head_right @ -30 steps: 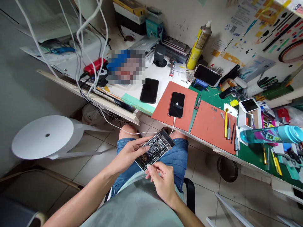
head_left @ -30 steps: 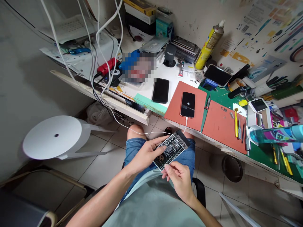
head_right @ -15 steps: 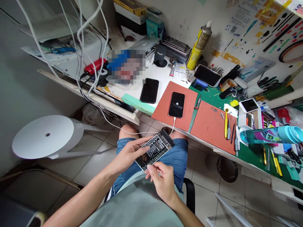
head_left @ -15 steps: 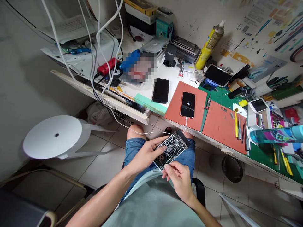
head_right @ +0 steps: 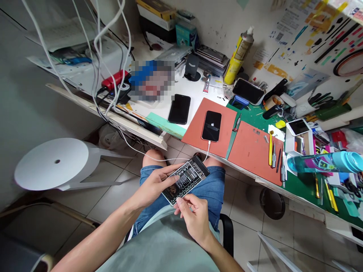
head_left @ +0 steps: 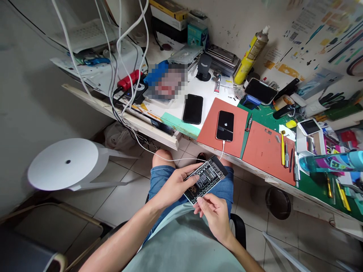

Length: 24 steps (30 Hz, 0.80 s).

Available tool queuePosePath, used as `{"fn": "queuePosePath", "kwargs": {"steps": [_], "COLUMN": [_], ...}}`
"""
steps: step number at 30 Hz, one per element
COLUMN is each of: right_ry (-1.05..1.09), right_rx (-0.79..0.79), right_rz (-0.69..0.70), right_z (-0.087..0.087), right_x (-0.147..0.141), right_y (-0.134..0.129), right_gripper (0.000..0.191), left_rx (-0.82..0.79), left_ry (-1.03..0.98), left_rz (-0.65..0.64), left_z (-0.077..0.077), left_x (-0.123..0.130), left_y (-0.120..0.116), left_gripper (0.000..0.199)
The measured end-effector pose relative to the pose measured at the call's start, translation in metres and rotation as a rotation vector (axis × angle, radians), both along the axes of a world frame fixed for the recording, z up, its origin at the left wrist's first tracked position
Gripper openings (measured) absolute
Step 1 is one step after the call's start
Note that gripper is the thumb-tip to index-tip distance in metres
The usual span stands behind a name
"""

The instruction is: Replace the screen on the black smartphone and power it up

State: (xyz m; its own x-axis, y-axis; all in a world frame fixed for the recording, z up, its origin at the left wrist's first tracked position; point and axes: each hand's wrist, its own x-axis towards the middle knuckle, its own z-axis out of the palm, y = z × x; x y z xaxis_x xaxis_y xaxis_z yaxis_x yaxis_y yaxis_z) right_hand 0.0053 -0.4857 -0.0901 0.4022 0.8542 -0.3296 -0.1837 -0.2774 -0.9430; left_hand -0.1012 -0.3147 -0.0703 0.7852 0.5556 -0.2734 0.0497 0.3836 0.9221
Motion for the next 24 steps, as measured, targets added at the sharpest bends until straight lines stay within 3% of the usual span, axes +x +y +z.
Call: {"fn": "queuePosePath", "kwargs": {"steps": [9, 19, 22, 24], "right_ry": [0.017, 0.094, 0.091, 0.085], "right_rx": [0.012, 0.078, 0.100, 0.112], "right_rz": [-0.027, -0.138, -0.126, -0.067], "right_z": [-0.004, -0.023, -0.013, 0.008], "right_x": [-0.002, -0.013, -0.007, 0.008], "right_y": [0.002, 0.034, 0.051, 0.065], "right_gripper": [0.043, 0.062, 0.066, 0.065], "left_rx": [-0.080, -0.184, -0.157, -0.058], "left_ry": [0.026, 0.019, -0.006, 0.004], "left_rz": [0.046, 0.491, 0.598, 0.636], "left_z": [-0.003, -0.017, -0.027, -0.044], "left_x": [0.000, 0.002, -0.014, -0.033], "left_y": [-0.001, -0.011, -0.007, -0.002], "left_gripper": [0.059, 0.072, 0.070, 0.069]}}
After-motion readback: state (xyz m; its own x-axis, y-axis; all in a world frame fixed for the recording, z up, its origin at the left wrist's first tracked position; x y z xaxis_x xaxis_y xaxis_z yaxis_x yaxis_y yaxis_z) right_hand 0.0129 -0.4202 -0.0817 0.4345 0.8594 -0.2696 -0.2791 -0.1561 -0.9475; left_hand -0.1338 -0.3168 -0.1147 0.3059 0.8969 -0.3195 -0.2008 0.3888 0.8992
